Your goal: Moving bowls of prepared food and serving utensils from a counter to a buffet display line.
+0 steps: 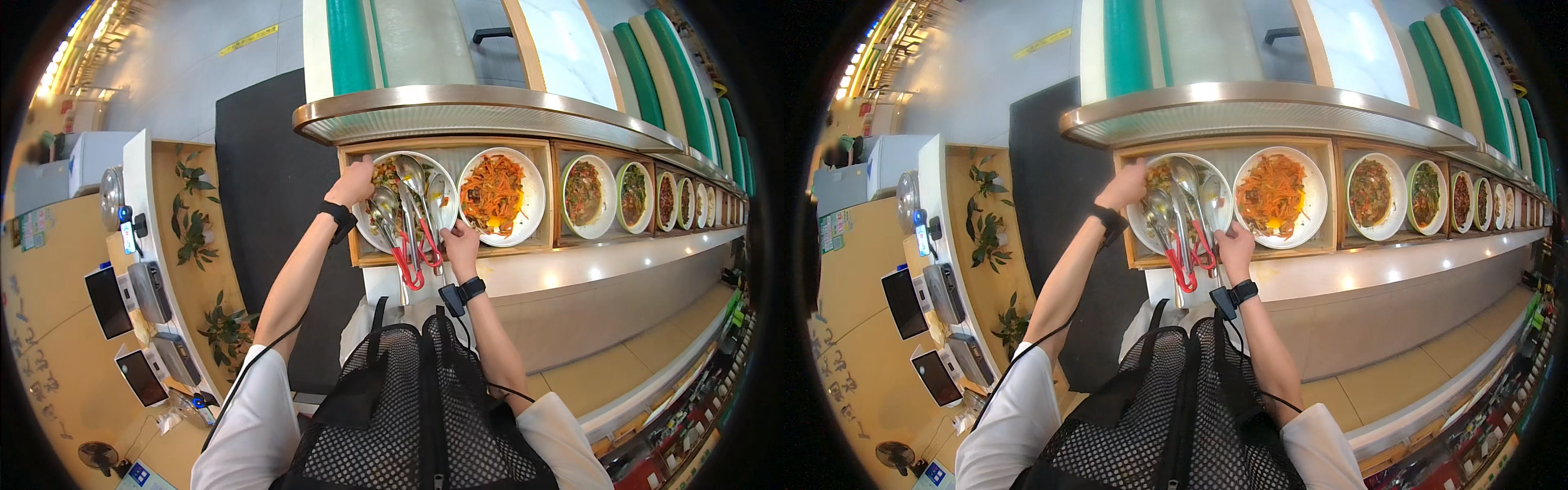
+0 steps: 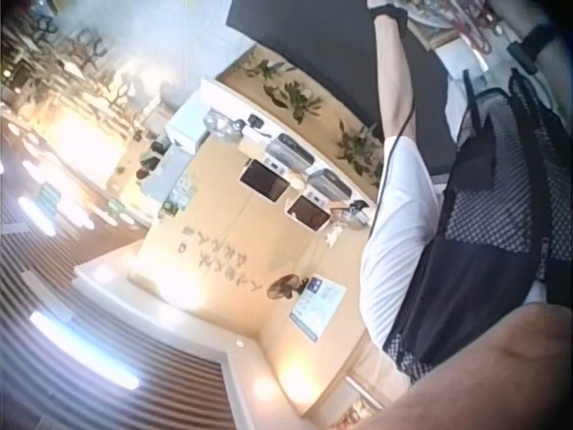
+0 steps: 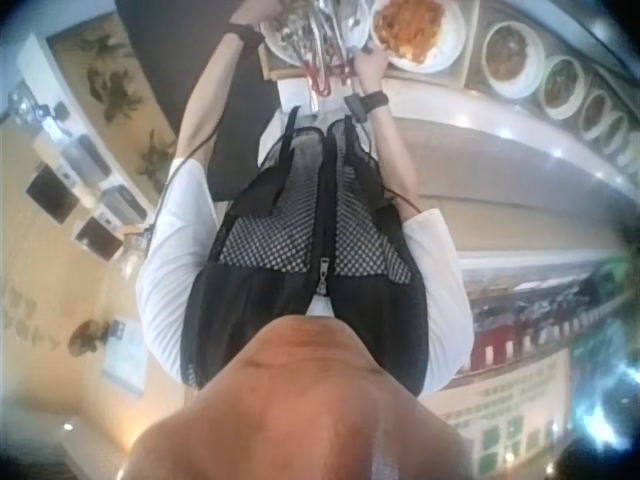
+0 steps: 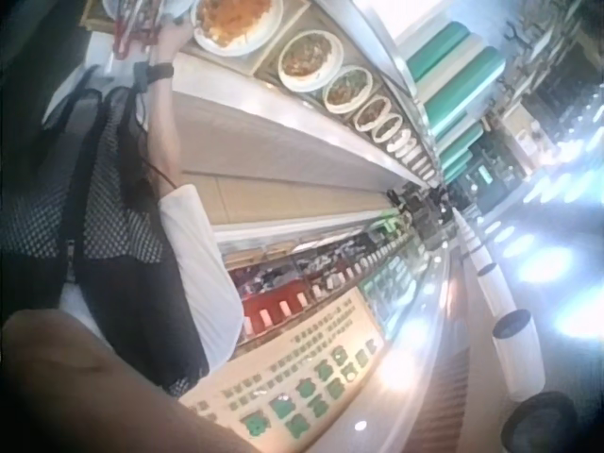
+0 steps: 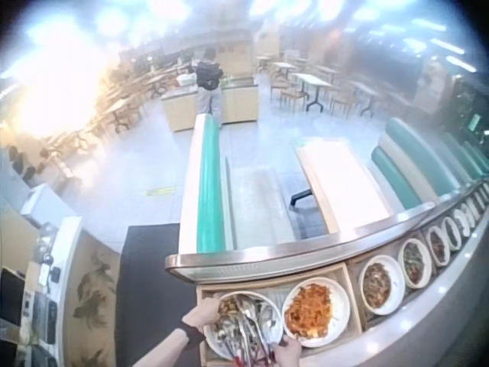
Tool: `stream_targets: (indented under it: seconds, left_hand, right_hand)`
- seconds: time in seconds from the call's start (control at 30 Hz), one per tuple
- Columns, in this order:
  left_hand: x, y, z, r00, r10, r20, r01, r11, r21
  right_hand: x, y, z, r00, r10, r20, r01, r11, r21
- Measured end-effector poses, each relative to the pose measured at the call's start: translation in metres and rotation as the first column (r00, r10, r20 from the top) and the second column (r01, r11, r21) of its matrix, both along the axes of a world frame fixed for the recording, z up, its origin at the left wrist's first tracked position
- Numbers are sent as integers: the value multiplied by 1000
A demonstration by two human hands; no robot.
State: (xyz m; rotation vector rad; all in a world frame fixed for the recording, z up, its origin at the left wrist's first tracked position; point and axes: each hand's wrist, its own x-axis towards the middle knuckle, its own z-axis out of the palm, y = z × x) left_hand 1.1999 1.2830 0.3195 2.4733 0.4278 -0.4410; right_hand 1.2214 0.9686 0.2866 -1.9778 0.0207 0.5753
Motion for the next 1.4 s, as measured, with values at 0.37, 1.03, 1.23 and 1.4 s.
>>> stream_targets:
  seconds: [0.37,1.03,1.23,1.4]
  left_hand:
    - [18,19,39,989,-23,145,27,999,-23]
    - [-4,31,76,997,67,-35,-69,995,-66]
    - [-36,25,104,972,216,-92,-225,969,-103]
    - [-99,-3,91,953,266,-147,-288,944,-163]
  right_hand:
    - [19,0,38,995,34,-89,-13,974,225]
    - [52,5,69,940,193,-281,-107,950,293]
    - [60,11,88,897,263,-355,-164,945,284]
    - [32,-8,61,851,358,-385,-277,928,250]
